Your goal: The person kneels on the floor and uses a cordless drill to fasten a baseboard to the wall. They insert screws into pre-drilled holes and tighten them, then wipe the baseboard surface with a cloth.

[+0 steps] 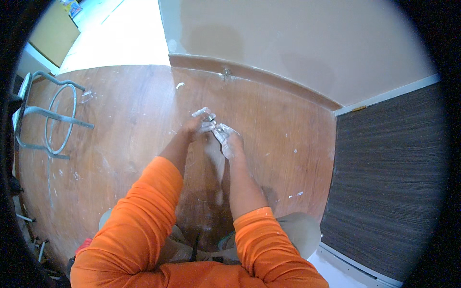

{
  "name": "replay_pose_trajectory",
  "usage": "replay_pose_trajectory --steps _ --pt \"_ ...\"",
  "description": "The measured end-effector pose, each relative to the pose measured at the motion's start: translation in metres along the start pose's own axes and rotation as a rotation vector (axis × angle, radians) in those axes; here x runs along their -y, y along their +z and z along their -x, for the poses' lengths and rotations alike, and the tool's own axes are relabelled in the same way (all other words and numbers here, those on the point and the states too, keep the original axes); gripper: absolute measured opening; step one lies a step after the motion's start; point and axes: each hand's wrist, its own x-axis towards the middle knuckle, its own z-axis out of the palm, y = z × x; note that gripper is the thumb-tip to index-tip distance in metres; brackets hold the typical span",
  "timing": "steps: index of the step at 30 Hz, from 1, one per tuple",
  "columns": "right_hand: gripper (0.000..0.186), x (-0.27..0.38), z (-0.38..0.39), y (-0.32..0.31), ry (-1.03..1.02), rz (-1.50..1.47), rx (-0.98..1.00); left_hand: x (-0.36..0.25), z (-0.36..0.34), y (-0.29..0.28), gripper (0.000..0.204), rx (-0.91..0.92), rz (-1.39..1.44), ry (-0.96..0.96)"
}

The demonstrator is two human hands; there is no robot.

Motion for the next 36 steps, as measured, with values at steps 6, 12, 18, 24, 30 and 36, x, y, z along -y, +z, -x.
replay_pose_trajectory --steps 6,12,18,24,30,36 --pt "0.034 0.007 0.014 0.009 -0.047 0.091 0.061 -0.005 0.005 0.008 0.043 0.069 0.040 0.048" --pt "0.036 0.016 0.022 0.010 -0.059 0.009 0.199 -0.011 0.012 0.019 0.044 0.086 0.021 0.087" --pt "0.028 0.023 0.016 0.007 -0.003 -0.176 0.391 -0.016 0.024 0.026 0.050 0.081 0.052 0.113" --pt "0.029 0.027 0.023 0.016 0.075 -0.263 0.460 -0.020 0.029 0.030 0.045 0.071 0.077 0.077" --pt "0.030 0.031 0.025 0.028 0.034 -0.269 0.422 -0.025 0.033 0.029 0.044 0.080 0.056 0.098" --pt "0.026 0.035 0.028 0.036 -0.008 -0.240 0.407 -0.032 0.034 0.026 0.042 0.085 0.046 0.106"
